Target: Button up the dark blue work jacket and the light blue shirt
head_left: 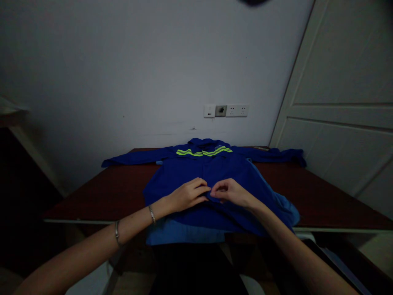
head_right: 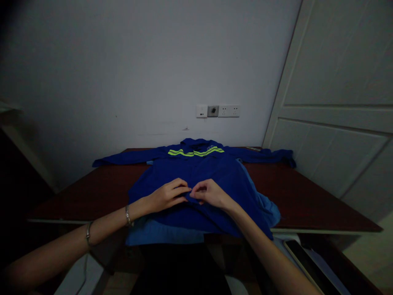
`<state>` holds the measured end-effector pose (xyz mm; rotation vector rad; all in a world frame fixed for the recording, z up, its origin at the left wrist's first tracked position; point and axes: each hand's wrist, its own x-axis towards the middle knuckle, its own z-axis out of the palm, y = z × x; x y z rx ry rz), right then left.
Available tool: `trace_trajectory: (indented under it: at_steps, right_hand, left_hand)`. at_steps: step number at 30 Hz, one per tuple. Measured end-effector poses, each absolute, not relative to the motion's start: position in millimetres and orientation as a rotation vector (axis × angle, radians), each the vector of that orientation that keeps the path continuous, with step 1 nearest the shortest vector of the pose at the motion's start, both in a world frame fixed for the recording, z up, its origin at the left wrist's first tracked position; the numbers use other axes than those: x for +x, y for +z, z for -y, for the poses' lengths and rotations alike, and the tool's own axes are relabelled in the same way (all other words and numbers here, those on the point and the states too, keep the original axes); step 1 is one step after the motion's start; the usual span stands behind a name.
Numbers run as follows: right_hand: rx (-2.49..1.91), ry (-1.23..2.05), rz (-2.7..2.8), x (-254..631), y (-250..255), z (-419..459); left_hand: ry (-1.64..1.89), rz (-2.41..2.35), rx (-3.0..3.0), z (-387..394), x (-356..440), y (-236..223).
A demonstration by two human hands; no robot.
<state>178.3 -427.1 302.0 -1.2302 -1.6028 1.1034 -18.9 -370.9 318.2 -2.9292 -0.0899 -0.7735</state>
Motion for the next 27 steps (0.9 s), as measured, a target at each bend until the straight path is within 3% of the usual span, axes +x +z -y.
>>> trace_trajectory:
  at_steps: [10,27]
  right_hand:
    - [-1.213,0.75,1.684,172.5,306.7,431.6]
    - [-1.101,0.788,1.655,173.5,308.0,427.5]
  left_hand:
    - [-0.769,0.071,-2.835,367.2,-15.3,318.0]
    - [-0.836,0.097,-2.83,365.5,-17.3,315.6]
